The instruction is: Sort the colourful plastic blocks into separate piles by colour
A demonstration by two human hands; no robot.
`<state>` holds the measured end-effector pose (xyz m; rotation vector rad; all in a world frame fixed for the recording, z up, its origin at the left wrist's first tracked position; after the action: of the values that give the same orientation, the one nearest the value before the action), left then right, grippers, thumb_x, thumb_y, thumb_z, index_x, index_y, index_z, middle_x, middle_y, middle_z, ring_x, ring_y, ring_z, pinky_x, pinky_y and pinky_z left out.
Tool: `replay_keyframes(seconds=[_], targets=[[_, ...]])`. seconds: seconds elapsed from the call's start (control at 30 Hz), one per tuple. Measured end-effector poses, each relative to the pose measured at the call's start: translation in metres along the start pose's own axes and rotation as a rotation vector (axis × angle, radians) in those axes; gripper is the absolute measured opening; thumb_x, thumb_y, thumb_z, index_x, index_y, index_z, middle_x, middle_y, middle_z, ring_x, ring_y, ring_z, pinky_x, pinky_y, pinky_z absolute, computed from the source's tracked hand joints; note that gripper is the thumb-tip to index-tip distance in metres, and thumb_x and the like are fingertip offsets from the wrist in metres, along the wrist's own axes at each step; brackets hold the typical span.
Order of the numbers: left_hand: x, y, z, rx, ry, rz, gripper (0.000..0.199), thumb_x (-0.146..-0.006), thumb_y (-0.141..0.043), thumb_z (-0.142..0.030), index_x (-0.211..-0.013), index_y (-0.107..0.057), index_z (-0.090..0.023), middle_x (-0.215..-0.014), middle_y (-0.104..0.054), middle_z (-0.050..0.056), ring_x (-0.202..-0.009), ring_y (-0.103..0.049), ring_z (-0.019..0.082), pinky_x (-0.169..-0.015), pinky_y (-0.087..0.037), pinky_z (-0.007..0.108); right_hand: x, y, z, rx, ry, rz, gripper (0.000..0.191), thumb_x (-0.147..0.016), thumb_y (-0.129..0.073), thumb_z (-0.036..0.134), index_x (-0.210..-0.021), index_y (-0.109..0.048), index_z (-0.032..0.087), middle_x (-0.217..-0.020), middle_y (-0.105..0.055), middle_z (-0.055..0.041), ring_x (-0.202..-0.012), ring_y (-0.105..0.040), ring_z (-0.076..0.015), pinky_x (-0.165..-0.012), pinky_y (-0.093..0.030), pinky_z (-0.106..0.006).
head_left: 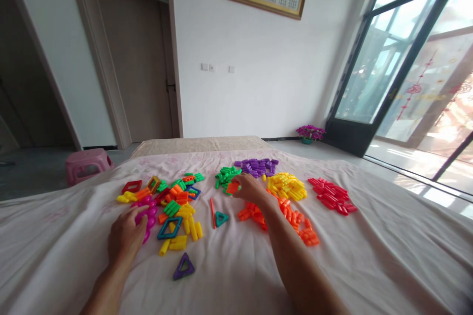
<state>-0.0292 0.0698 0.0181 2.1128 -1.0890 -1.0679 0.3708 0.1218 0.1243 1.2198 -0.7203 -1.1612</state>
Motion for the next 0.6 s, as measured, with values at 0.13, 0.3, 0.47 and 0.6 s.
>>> replay_keyframes(seconds=[0.13, 0.3, 0.47, 0.6], targets=[[0.000, -0.001, 0.001, -0.012, -0.002, 0.007, 0.044, -0.089, -0.049, -0.037, -0.117, -0.078, -0.019, -0.133, -0.071, 0.015, -0.127, -0.063, 0.033, -0.110, -0.048, 0.044, 0.012, 0.013, -0.022, 0.088, -0.090, 0.088, 0.058, -0.074, -0.084, 0.023, -0.132, -0.071, 0.021, -0.126, -0.074, -0.0112, -0.119, -0.067, -0.0295, -0.097, -0.049, -0.035], [0.000, -0.001, -0.001, -0.014, 0.005, 0.026, 0.045, -0.089, -0.048, -0.035, -0.118, -0.077, -0.017, -0.135, -0.070, 0.017, -0.129, -0.062, 0.034, -0.111, -0.046, 0.045, 0.019, 0.027, -0.018, 0.111, -0.136, 0.046, 0.049, -0.083, -0.076, 0.025, -0.131, -0.071, 0.024, -0.127, -0.074, -0.0114, -0.118, -0.067, -0.0320, -0.095, -0.050, -0.039], [0.000, -0.001, -0.001, -0.013, 0.039, 0.028, 0.045, -0.090, -0.048, -0.033, -0.119, -0.078, -0.017, -0.139, -0.067, 0.018, -0.131, -0.060, 0.032, -0.113, -0.045, 0.044, 0.013, 0.009, 0.033, 0.002, 0.044, 0.031, 0.042, -0.092, -0.066, 0.024, -0.134, -0.069, 0.021, -0.128, -0.073, -0.0127, -0.121, -0.067, -0.0302, -0.099, -0.049, -0.038], [-0.001, -0.002, 0.000, -0.008, 0.046, 0.019, 0.044, -0.091, -0.049, -0.034, -0.120, -0.078, -0.018, -0.140, -0.067, 0.017, -0.132, -0.060, 0.030, -0.114, -0.044, 0.041, 0.007, -0.025, 0.079, -0.109, 0.203, 0.028, 0.055, -0.094, -0.059, 0.016, -0.148, -0.058, 0.022, -0.139, -0.067, -0.0126, -0.130, -0.062, -0.0272, -0.108, -0.047, -0.039]])
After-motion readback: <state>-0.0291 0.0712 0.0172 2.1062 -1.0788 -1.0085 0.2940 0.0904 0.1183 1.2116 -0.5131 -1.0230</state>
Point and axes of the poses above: each hand's wrist, its own x-axis away from the middle knuckle, its own y-axis out of the back of the hand, z = x × y, the point moved 7 cm from there along -x, towards the middle knuckle
